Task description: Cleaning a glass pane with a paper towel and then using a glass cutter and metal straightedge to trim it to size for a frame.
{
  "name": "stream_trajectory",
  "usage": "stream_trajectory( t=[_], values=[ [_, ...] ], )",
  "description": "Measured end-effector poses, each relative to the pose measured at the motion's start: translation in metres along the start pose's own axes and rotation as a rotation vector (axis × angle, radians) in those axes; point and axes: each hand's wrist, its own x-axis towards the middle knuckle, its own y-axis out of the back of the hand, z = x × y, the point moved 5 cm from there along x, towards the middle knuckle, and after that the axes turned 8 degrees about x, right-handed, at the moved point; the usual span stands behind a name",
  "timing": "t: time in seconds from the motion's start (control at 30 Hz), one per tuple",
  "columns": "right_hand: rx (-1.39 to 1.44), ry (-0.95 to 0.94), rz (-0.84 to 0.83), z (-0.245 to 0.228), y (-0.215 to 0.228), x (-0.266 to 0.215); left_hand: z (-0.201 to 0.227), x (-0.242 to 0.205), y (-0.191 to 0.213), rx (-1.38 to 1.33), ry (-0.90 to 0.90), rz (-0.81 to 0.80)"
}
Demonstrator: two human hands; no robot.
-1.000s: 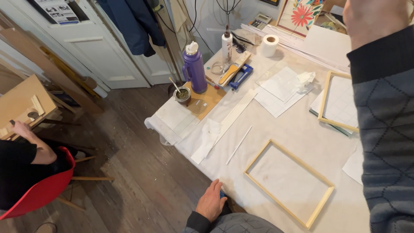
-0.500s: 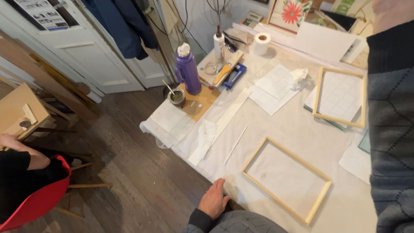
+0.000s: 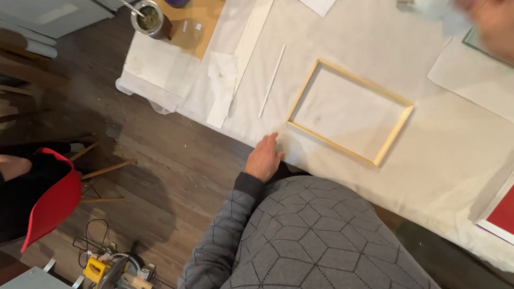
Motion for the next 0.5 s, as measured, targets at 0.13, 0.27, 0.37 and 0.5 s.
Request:
stream_trajectory(
  t=[0.13, 0.27, 0.37, 0.5],
  values=[
    [-0.209, -0.095, -0.042, -0.186, -0.039, -0.012, 0.006, 0.032, 0.0, -0.053, -0.048, 0.12],
    [-0.504, 0.057, -0.173, -0.234, -0.066, -0.023, 0.003, 0.06, -0.017, -0.136, -0.021, 0.143],
    [-0.589, 0.119, -0.226, -0.26, -0.087, -0.023, 0.007, 0.075, -0.014, -0.123, 0.029, 0.113],
    [-0.6, 0.034, -0.392, -0.255, -0.111, -0.041, 0.01, 0.08, -0.009, -0.083, 0.033, 0.054]
  ],
)
